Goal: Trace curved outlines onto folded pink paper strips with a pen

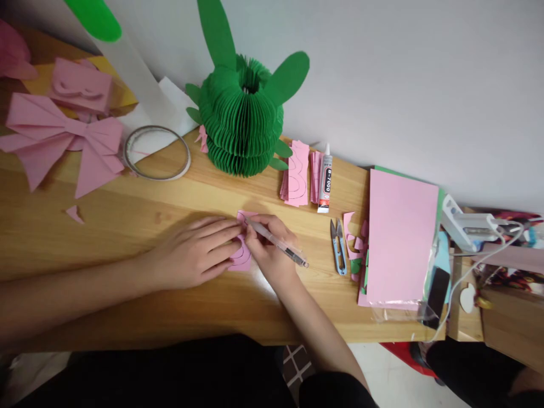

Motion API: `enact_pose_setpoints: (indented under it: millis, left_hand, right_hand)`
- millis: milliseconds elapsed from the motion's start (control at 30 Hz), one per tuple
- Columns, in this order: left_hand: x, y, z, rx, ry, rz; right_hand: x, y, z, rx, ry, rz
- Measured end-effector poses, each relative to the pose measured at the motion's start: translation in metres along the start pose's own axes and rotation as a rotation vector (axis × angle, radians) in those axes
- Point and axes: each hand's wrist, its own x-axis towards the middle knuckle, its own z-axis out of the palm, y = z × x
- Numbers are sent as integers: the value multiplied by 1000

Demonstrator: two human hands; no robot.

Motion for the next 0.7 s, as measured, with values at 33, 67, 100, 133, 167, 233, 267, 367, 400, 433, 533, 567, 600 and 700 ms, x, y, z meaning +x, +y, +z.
enact_pose_setpoints:
  millis: [33,67,100,133,167,233,267,367,400,433,533,567,600,700]
  left_hand:
    - [0,0,0,-1,2,-1]
    - [0,0,0,-1,2,-3]
    - [1,0,0,-1,1,-5]
    - [1,0,0,-1,-3,-7]
    - [1,0,0,-1,-5,-8]
    - [2,0,-1,-2,-8,-8]
    - [2,0,-1,-3,-6,-9]
    - [2,0,0,-12,3,-8]
    - [2,0,0,-14,2,-8]
    - [1,0,1,-15,0,-7]
    - [0,0,2,-22,-6,-7]
    - [-1,0,2,-25,-7,-7]
    - [-1,0,2,-30,-10,-8]
    - [-1,0,0,-33,-16,-7]
  right_hand:
    - [2,0,1,9,-5,-4]
    - [3,0,1,14,-14,-9]
    - [5,0,2,14,-22,-15]
    - [7,0,3,12,-31,-22]
    - [8,0,3,9,-40,-29]
    - [10,0,4,8,-50,-42]
    - [11,0,4,11,-52,-46]
    - [10,-1,2,13,-36,-38]
    - [9,-1,1,6,-29,-28]
    - [8,-1,0,-2,-23,-17]
    - [3,-2,-3,-23,-24,12]
    - [2,-2,-4,-28,-27,15]
    - [1,-2,-5,-34,-30,15]
    - [-1,-3,-6,-57,-37,18]
